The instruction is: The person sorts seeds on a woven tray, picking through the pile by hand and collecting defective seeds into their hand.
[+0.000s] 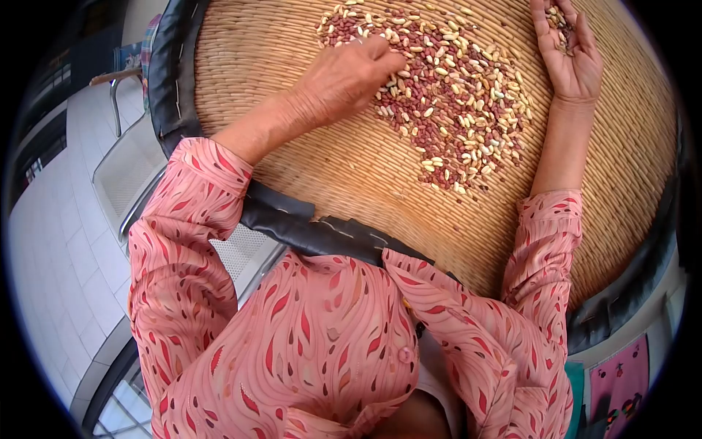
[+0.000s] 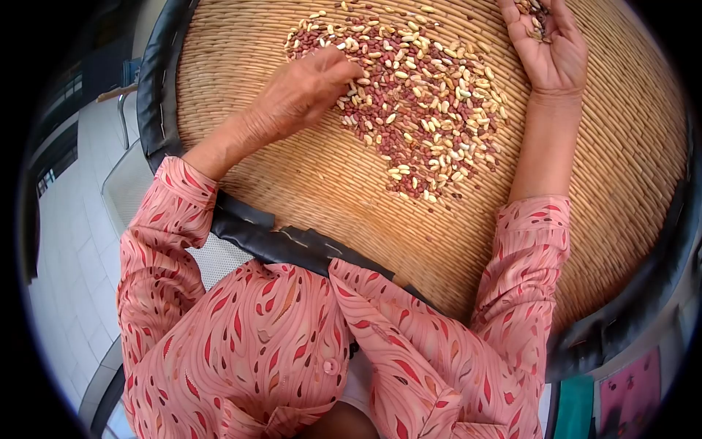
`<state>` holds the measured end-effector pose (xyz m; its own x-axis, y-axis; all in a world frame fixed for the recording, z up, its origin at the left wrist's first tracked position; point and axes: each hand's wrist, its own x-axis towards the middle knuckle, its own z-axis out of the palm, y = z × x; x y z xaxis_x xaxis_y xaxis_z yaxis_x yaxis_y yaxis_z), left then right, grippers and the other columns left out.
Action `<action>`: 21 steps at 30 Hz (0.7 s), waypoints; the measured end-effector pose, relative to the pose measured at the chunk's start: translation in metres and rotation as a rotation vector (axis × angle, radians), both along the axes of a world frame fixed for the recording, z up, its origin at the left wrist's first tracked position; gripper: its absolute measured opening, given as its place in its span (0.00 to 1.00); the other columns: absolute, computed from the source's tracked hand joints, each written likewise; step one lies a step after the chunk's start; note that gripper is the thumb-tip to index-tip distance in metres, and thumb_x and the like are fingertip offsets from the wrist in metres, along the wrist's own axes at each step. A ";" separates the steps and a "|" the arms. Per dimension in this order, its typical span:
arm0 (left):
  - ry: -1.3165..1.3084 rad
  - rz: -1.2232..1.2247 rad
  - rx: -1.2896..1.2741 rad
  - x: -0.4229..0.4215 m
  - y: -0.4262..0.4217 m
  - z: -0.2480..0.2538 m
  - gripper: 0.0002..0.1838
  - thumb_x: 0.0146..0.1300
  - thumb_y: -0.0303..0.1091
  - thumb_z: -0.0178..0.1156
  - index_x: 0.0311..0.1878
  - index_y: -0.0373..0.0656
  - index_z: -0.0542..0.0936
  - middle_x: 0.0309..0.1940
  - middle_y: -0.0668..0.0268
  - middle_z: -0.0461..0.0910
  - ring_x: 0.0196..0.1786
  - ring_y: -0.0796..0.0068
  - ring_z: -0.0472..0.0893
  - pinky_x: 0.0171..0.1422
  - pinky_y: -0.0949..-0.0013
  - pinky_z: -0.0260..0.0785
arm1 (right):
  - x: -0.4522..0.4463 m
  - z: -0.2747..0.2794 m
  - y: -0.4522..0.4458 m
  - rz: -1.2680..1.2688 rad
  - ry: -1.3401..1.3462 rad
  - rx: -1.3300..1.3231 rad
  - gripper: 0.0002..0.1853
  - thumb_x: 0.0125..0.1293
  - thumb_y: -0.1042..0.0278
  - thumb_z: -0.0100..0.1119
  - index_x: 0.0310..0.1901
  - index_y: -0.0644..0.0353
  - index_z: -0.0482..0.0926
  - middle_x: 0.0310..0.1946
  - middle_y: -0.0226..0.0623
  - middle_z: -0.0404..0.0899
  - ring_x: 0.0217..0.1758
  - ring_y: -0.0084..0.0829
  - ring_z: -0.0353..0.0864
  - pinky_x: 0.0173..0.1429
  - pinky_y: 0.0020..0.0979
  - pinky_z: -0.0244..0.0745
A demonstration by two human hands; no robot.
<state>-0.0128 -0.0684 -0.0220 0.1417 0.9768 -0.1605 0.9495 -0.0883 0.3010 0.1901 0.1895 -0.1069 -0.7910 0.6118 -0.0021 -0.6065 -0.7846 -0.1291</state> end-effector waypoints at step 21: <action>-0.005 0.546 0.046 -0.043 -0.012 -0.001 0.18 0.63 0.34 0.61 0.50 0.38 0.67 0.44 0.44 0.74 0.43 0.39 0.77 0.45 0.45 0.71 | -0.005 -0.005 -0.007 -0.009 -0.031 0.005 0.18 0.76 0.67 0.49 0.58 0.75 0.73 0.58 0.53 0.76 0.62 0.43 0.77 0.69 0.43 0.74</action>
